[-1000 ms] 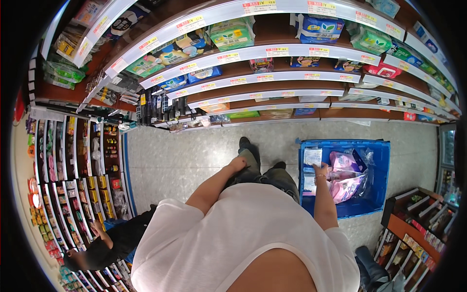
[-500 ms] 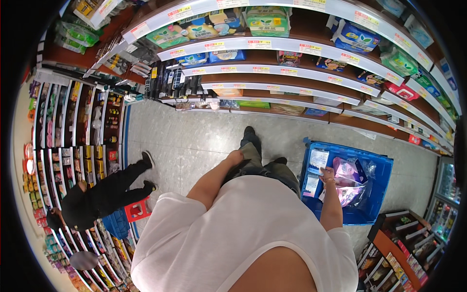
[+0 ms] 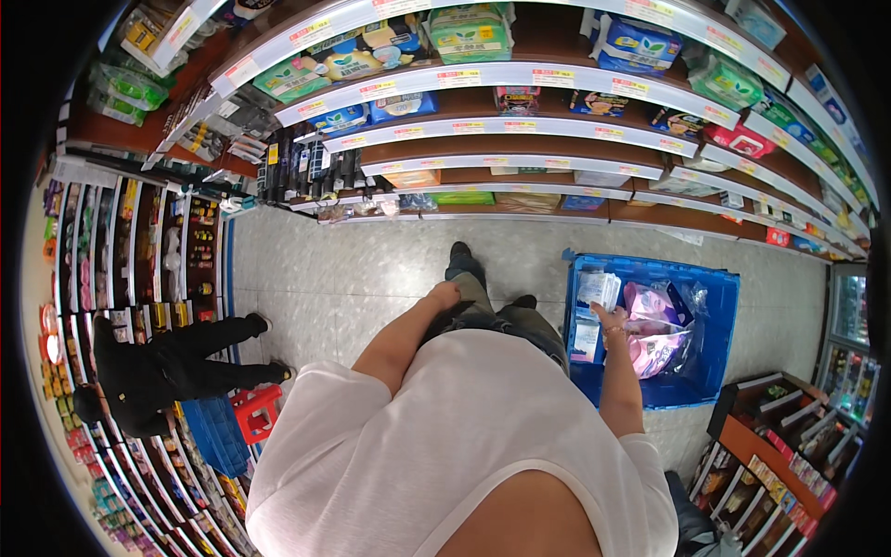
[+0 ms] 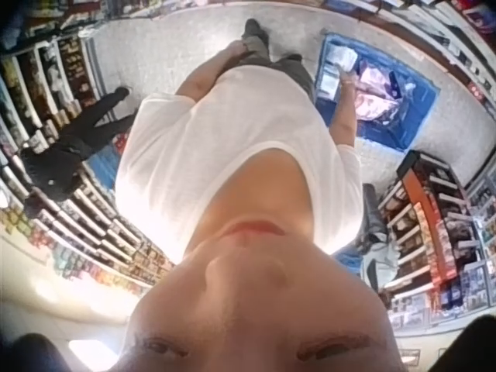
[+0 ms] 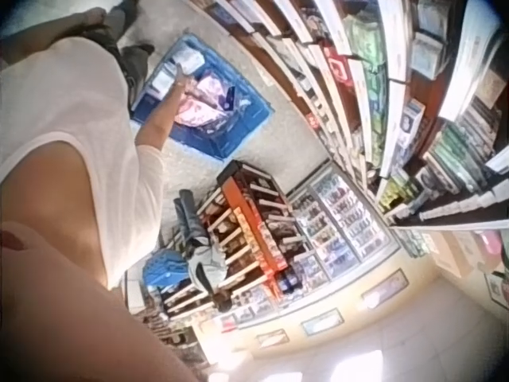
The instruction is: The person is stocking shelves with feminine hygiene products and wet wipes in a supermarket.
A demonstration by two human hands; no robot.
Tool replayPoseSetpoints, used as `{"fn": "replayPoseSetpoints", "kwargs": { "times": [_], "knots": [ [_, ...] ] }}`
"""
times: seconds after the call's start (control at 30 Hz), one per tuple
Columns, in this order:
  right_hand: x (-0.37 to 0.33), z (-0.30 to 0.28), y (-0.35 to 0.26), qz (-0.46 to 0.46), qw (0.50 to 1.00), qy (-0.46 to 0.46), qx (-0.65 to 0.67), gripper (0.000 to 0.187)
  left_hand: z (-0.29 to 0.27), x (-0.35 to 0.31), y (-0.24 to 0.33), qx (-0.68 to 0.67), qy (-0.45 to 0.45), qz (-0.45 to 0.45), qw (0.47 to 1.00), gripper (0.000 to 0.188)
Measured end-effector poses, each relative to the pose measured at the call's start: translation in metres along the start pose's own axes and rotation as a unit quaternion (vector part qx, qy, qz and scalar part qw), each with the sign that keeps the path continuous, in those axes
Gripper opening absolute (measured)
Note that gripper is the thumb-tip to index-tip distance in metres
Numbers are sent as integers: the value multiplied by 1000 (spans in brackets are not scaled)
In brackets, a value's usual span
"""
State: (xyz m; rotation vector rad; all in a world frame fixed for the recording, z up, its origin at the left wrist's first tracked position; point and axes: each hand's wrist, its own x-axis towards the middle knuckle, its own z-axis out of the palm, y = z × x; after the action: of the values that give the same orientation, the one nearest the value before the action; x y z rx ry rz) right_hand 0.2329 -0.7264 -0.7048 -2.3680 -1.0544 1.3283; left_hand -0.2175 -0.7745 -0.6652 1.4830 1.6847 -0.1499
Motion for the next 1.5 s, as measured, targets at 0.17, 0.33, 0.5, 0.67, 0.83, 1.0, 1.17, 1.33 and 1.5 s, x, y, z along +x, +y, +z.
{"fn": "replayPoseSetpoints", "kwargs": {
  "times": [0.17,0.33,0.5,0.67,0.83,1.0,1.17,1.33,1.5],
  "knots": [
    [-23,24,4,-66,977,98,176,78,-3,7,12,28,-7,10,1000,26],
    [-75,-4,-26,-14,899,92,427,48,-3,25,40,-78,110,73,988,23],
    [-117,-27,-52,-160,858,14,488,51,-26,18,125,-315,-67,93,942,28],
    [-188,-43,-112,-351,829,29,435,70,-82,-62,237,-330,-139,252,899,70],
    [-232,-46,-136,-398,808,18,434,72,-90,-91,269,-313,-101,339,881,95],
    [-229,-58,-119,-383,808,-64,443,50,-96,-99,271,-379,-127,348,848,85],
    [-239,-60,-124,-369,802,-112,457,60,-95,-117,266,-407,-127,315,848,79],
    [-240,-47,-123,-272,715,-268,586,76,-108,-129,268,-324,-80,363,870,82],
    [-240,-45,-120,-282,714,-275,579,91,-111,-134,267,-280,-64,398,871,87]
  ]
}}
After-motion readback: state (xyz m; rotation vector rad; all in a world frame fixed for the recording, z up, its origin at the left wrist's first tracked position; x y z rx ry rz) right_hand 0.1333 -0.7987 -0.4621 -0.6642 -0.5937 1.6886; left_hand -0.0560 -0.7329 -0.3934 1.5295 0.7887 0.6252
